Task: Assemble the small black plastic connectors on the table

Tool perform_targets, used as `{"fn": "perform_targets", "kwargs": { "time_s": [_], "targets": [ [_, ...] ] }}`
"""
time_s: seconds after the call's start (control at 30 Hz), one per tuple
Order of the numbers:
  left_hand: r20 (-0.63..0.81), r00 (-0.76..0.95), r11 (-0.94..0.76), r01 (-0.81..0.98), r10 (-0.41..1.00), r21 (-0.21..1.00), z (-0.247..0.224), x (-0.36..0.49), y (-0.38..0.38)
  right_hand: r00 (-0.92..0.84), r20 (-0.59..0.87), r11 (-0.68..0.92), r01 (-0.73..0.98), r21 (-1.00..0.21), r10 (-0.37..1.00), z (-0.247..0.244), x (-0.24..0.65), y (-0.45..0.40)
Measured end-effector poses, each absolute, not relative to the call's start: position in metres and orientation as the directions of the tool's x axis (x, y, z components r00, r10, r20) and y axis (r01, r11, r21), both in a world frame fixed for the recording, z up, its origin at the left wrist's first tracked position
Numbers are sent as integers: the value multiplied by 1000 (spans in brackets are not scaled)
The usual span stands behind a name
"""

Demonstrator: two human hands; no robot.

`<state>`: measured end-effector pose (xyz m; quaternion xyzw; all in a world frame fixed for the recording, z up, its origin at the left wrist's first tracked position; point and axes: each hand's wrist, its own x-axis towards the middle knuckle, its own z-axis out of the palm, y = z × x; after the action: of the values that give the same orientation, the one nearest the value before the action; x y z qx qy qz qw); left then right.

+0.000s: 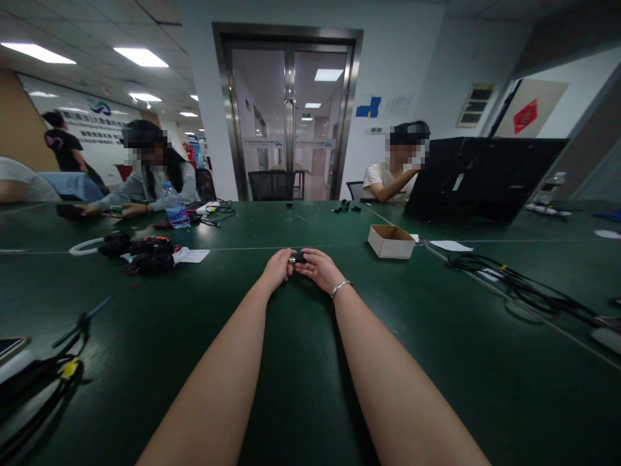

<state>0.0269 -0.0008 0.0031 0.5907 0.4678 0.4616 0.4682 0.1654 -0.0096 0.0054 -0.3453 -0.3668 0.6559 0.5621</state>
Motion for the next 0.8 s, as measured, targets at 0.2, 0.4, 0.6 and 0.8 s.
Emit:
{"fn": "perform_targets", "kwargs": {
  "time_s": [0.2, 0.4, 0.6, 0.8],
  "targets": [
    [108, 106, -118, 99, 989, 988, 4, 27, -2, -130, -32, -91, -479, -873, 991, 5, 166, -10],
    [117, 67, -123, 95, 991, 988, 3, 28, -1, -129, -38, -96, -482, -871, 991, 6, 166, -10],
    [114, 102, -124, 101, 988, 987, -4, 27, 6, -142, -35, -99, -477, -873, 989, 4, 167, -9],
    [125, 158, -140, 89, 980, 986, -1, 27, 4, -147, -35, -102, -472, -876, 988, 6, 166, -10]
  ]
}}
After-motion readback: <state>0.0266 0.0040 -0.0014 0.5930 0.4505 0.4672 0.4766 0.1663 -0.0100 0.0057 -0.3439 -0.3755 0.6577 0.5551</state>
